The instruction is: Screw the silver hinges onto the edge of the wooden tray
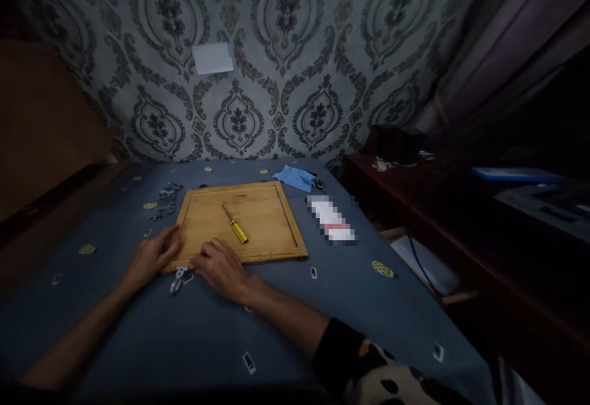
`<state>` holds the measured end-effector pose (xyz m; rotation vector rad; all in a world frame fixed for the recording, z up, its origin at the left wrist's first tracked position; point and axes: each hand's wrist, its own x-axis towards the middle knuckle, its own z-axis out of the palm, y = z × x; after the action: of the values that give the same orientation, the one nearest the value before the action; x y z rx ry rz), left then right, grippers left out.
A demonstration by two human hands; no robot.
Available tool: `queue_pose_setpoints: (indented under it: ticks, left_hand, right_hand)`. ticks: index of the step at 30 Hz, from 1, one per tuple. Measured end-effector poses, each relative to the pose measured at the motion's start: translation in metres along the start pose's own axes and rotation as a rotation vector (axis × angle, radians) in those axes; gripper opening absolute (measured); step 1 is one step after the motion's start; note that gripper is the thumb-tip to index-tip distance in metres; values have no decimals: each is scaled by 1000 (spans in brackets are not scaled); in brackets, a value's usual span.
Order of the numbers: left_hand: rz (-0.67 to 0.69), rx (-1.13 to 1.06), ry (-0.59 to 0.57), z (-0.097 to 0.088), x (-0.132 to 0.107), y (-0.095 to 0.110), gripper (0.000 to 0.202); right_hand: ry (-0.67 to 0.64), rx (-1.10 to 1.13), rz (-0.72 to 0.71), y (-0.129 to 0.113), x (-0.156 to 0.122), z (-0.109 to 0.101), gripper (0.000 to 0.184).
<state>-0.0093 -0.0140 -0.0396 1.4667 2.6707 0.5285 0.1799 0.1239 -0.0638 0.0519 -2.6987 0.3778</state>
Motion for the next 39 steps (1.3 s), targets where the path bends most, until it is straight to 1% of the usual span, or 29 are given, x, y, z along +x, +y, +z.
queue_pose_setpoints:
  ticks: [4,7,8,10,11,12,13,14,16,19,21,23,26,29,32,34,37,39]
  left_hand:
    - [-10,1,-2,-1,-3,1,59]
    - [-26,33,12,-6,-9,1,52]
    - [-11,40,29,-10,-11,2,48]
    - [122,-43,63,-21,-16,3,41]
    - [210,-134,21,-26,-19,5,38]
    - [297,-222,-71,-32,-21,6,38]
    - [370,-282,-193,-37,-23,7,37]
    - [420,-311,-281,-40,-25,9,35]
    - [446,-294,-361,-43,-28,11,33]
    - [384,-252,-385,-42,-33,14,24]
    - [344,-282,-403,-41,-35,16,15]
    - [315,-326,-405,-43,-36,18,13]
    - [220,-430,-390,-46,-36,18,19]
    - [68,-649,-444,-45,-35,17,29]
    - [-31,-824,-483,-40,-33,16,36]
    - [-63,-861,-483,-36,-33,16,36]
    - [-72,-842,-479,-33,-35,16,29]
    - [-68,-796,-472,-32,-36,17,22]
  right_hand:
    - [-8,-15,-5,1,-1,1,15]
    - [13,-4,-31,3,-1,2,15]
    - [23,4,-34,4,-1,2,14]
    - [39,21,-37,4,-2,2,14]
    - [49,28,-40,4,-2,2,14]
    - [56,33,-38,4,-3,2,14]
    - [58,38,-41,4,-3,1,14]
    - [61,41,-42,4,-3,0,14]
    - [61,43,-45,3,-3,-1,15]
    - [61,44,-50,3,-3,-1,14]
    - [60,49,-51,4,-3,-1,13]
    - [63,54,-54,4,-4,0,13]
    - [83,80,-80,4,-5,-1,14]
    - [143,113,-127,2,-7,-3,20]
    - [175,107,-171,-1,-7,-5,26]
    - [126,93,-192,-3,-7,-6,27]
    - [14,53,-185,-7,-5,-8,41]
    - [-36,17,-156,-9,-3,-9,45]
